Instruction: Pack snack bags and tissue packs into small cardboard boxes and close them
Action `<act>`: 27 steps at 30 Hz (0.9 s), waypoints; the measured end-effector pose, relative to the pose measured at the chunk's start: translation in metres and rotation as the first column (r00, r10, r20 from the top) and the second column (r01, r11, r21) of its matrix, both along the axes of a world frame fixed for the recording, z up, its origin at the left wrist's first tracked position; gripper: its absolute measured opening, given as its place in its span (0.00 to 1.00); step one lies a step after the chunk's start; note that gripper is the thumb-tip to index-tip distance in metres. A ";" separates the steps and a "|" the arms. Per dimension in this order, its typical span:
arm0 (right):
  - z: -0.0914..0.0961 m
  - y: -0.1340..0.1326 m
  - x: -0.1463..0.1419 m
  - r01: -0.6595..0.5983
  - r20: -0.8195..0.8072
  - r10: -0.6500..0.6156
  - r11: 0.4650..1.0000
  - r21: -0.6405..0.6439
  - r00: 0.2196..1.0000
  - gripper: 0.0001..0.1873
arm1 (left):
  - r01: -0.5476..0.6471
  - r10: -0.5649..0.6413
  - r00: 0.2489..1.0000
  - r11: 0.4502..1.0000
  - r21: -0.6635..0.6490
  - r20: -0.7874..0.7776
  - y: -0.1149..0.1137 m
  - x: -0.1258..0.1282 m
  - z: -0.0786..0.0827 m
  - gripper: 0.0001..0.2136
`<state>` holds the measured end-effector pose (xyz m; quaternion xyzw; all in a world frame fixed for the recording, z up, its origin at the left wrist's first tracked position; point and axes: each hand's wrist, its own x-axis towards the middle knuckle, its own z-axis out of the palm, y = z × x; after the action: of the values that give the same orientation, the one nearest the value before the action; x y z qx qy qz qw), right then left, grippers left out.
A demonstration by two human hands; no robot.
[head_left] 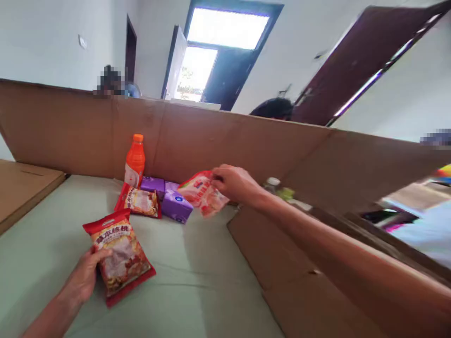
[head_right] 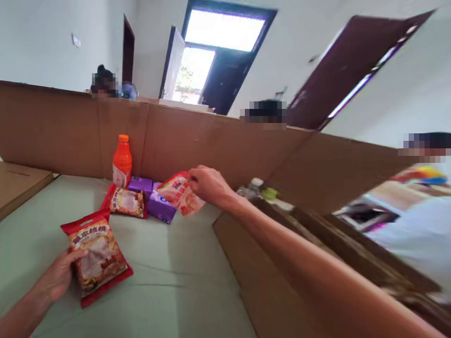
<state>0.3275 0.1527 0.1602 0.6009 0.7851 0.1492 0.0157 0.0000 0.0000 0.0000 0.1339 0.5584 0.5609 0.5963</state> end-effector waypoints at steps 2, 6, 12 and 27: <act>-0.003 0.033 -0.024 -0.023 0.022 0.024 0.999 -0.031 0.999 0.14 | -0.008 0.008 1.000 0.998 -0.057 0.001 -0.004 -0.013 -0.001 0.08; -0.016 0.085 -0.062 -0.076 0.050 0.081 0.992 -0.099 0.995 0.10 | 0.020 -0.007 0.996 0.990 -0.143 0.095 0.001 -0.018 0.007 0.07; -0.029 0.086 -0.057 -0.143 0.026 0.146 0.985 -0.099 0.989 0.14 | -0.008 0.013 0.966 1.000 -0.019 0.260 0.045 0.033 0.027 0.07; 0.037 -0.100 0.114 -0.186 -0.245 0.264 0.936 0.300 0.933 0.14 | -0.009 -0.012 0.980 0.995 0.100 0.201 0.196 0.146 0.068 0.17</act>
<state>0.4418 0.0523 0.1973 0.5177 0.8155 0.1695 -0.1957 0.1463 0.1963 0.0685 0.1068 0.4661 0.5986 0.6427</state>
